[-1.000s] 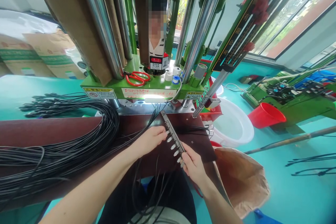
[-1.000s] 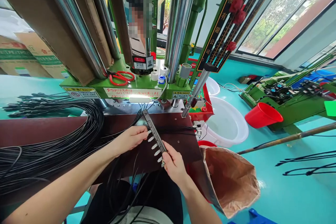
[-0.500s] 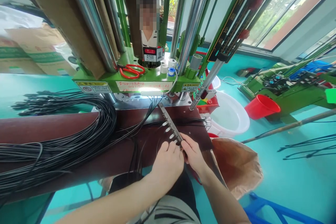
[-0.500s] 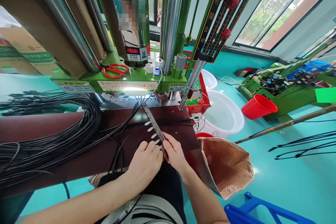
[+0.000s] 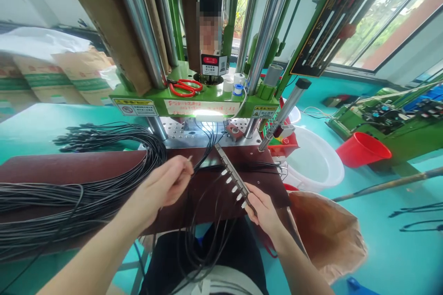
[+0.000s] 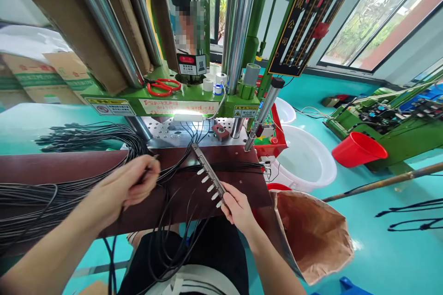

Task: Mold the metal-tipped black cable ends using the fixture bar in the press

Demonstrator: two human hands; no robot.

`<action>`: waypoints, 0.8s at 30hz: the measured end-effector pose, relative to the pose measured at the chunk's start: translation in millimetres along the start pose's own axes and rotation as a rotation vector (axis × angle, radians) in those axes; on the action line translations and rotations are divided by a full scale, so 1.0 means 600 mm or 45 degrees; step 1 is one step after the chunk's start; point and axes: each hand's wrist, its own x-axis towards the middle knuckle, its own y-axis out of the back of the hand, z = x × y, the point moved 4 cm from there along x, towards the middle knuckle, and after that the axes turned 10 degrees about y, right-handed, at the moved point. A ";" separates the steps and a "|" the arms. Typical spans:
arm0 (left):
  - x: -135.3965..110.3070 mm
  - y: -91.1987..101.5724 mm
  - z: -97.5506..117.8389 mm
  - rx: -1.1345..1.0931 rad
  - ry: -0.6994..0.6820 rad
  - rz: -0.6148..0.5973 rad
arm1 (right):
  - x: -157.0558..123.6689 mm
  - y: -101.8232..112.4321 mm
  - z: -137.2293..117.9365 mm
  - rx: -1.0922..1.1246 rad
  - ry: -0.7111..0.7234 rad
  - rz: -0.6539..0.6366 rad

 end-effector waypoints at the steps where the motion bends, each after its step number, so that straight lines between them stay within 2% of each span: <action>1: 0.021 -0.003 -0.003 0.002 0.014 -0.032 | 0.000 0.000 0.000 -0.016 0.002 -0.010; 4: 0.075 -0.030 -0.018 0.136 -0.027 -0.004 | 0.001 0.000 -0.002 -0.061 0.008 -0.023; 7: 0.105 -0.055 -0.028 0.302 -0.180 0.075 | 0.002 -0.001 -0.004 -0.064 0.013 -0.028; 11: 0.118 -0.061 -0.029 0.412 -0.305 0.104 | 0.004 -0.001 -0.003 -0.054 0.010 -0.038; 24: 0.136 -0.053 -0.047 0.389 -0.269 0.134 | 0.007 -0.006 -0.005 -0.109 -0.007 -0.064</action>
